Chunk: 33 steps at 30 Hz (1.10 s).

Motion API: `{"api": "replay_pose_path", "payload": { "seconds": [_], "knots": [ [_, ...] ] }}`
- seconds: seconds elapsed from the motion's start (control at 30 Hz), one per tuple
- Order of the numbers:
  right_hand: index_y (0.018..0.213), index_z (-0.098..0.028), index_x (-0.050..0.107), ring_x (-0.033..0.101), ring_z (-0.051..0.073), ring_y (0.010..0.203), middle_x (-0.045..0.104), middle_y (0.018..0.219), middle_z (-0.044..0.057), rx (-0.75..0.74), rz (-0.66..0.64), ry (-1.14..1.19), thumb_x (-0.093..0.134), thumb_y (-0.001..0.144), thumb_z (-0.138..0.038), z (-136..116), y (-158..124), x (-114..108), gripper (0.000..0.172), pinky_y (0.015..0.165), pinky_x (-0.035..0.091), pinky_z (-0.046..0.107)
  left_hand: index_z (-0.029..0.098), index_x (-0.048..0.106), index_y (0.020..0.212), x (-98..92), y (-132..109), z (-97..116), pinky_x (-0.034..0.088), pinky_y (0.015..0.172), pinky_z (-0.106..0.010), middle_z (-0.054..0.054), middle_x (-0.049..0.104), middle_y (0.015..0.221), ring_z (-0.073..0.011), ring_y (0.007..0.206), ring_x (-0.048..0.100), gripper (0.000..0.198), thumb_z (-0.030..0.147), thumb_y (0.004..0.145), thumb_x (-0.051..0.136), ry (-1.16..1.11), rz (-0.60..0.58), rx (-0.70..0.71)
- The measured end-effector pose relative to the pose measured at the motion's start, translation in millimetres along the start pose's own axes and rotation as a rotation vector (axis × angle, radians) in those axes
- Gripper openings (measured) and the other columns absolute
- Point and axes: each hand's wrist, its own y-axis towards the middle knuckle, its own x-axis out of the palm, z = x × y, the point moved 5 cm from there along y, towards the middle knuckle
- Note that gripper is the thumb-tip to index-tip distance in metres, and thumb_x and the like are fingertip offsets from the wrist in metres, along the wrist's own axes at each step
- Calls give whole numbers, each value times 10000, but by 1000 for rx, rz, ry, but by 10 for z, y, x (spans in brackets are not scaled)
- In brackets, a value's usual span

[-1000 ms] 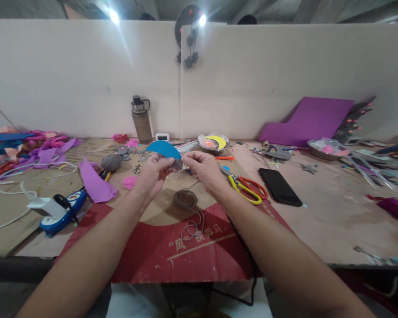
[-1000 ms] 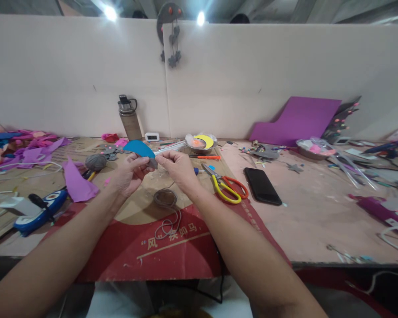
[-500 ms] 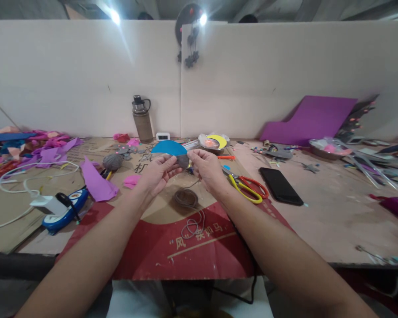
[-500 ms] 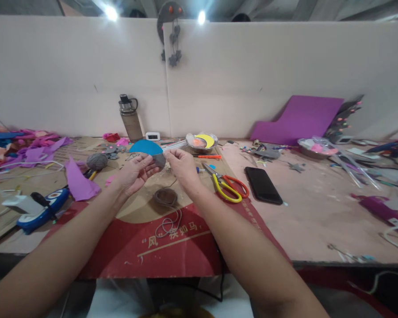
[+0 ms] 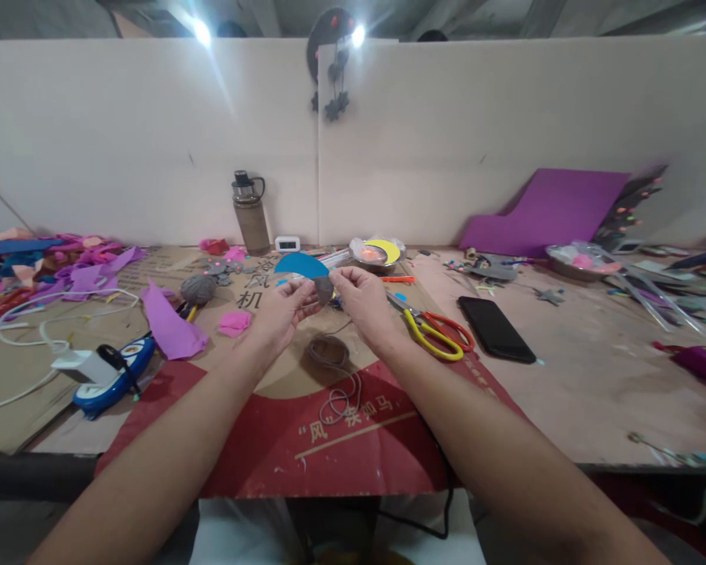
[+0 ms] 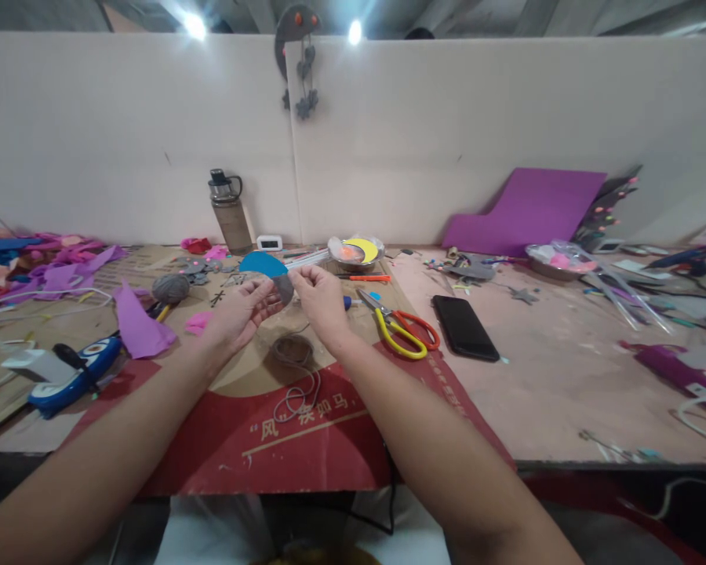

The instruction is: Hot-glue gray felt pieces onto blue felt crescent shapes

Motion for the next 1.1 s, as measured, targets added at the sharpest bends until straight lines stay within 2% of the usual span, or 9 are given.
{"api": "replay_pose_path", "payload": {
  "seconds": [0.13,0.23,0.33,0.47,0.7,0.83,0.93,1.1],
  "knots": [
    [754,-170,599,356,92,559,444,609,-41,-131,113,-207,562,817,-387,-68,-32,-72,229,533,302,238,132,640,700,-17,-45,11,407,505,-175,-12,624,653,-84,592,579,241,303,638,799,145,64,107],
    [775,-183,602,389,110,575,457,608,-33,-234,128,-375,541,845,-369,-127,-82,-57,207,562,322,251,131,682,754,51,-77,28,459,589,-210,-58,687,741,-125,683,636,227,329,680,764,96,-18,109],
    [803,-194,611,478,141,654,539,670,2,-404,78,-586,538,865,-319,-187,-151,17,158,645,372,276,138,692,812,135,-95,35,508,724,-271,-86,722,832,-165,785,672,232,353,729,718,-35,-113,81],
    [848,-197,615,566,185,833,644,863,72,-547,-30,-716,509,898,-269,-198,-214,101,138,760,416,309,144,668,789,159,-97,17,523,750,-276,-67,727,815,-155,777,677,187,320,745,711,-147,-108,44],
    [835,-194,622,569,185,803,639,838,71,-545,-10,-743,517,901,-270,-214,-213,86,146,730,427,312,121,674,777,143,-90,-73,537,739,-266,-65,724,799,-137,728,678,101,207,737,708,-204,-76,-38],
    [908,-192,631,557,177,797,628,851,63,-541,-69,-720,528,889,-254,-203,-222,130,122,748,433,311,119,668,731,71,-66,-54,535,716,-267,-49,712,743,-127,675,665,56,152,705,705,-198,0,-3],
    [984,-194,613,537,170,772,608,845,52,-533,-92,-715,534,873,-239,-170,-231,161,144,732,427,303,126,659,716,37,-59,-8,524,703,-266,-41,703,731,-123,660,654,73,165,688,713,-168,14,23],
    [1000,-195,552,493,147,661,520,726,3,-436,-101,-661,529,863,-295,-99,-230,170,171,631,392,278,143,644,701,-4,-60,46,490,642,-230,-5,670,682,-96,621,616,108,193,668,734,-151,63,46]
  ]
}}
